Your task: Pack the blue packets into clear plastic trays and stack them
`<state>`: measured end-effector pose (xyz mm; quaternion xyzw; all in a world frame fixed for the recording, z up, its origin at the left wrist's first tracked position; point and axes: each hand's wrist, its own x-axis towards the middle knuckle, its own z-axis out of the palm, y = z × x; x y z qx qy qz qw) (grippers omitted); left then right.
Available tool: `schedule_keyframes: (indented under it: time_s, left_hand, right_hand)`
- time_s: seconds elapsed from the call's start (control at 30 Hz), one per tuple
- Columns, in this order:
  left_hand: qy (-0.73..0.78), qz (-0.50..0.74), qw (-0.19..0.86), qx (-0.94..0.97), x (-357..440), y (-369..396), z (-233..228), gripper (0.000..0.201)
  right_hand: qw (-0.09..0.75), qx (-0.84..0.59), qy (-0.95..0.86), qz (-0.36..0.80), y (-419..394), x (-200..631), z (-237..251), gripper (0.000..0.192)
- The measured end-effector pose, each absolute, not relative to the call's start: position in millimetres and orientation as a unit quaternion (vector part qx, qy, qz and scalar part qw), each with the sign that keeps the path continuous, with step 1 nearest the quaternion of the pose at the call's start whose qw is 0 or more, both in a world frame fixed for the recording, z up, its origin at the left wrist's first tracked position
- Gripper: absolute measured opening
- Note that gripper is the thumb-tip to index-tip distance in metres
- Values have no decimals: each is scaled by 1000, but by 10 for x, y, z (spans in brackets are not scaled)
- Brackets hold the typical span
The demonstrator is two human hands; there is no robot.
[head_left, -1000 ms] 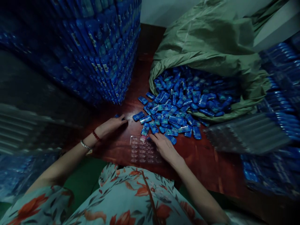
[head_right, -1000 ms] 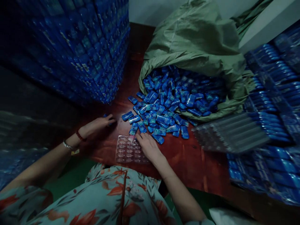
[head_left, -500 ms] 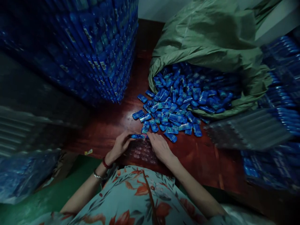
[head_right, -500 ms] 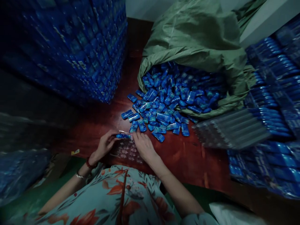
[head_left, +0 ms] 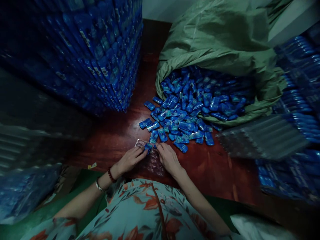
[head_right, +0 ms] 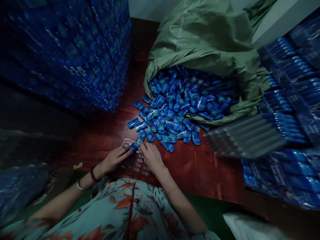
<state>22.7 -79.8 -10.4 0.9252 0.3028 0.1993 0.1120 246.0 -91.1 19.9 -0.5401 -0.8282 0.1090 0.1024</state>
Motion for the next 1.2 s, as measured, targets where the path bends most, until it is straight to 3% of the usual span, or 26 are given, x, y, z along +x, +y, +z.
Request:
schedule_keyframes:
  time_s: [0.17, 0.33, 0.4, 0.5, 0.6, 0.73, 0.9, 1.1, 1.2]
  left_hand:
    - [316, 174, 174, 916, 269, -669, 54, 41]
    - [409, 265, 268, 831, 291, -569, 341, 25]
    - [480, 326, 332, 744, 338, -545, 427, 17]
    - [538, 368, 445, 614, 452, -524, 493, 20]
    - [533, 359, 555, 528, 586, -528, 543, 29]
    - [494, 324, 652, 476, 712, -539, 647, 40]
    - [474, 313, 671, 477, 727, -545, 678, 46]
    - [477, 321, 612, 543, 682, -671, 565, 41]
    - [430, 287, 542, 662, 695, -760, 566, 25]
  right_hand:
    - [102, -538, -829, 115, -864, 2460, 203, 30]
    - [115, -542, -823, 123, -875, 2475, 192, 29]
    - [148, -550, -812, 125, -888, 2489, 223, 30]
    - [256, -578, -763, 135, -924, 2484, 343, 36]
    - [323, -591, -701, 233, -971, 2429, 496, 38]
    - [378, -571, -555, 473, -1015, 2354, 577, 26]
    - [429, -540, -426, 586, -1040, 2338, 512, 25]
    - [418, -565, -463, 539, -1101, 2310, 420, 25]
    - [341, -573, -556, 497, -1216, 2520, 527, 24]
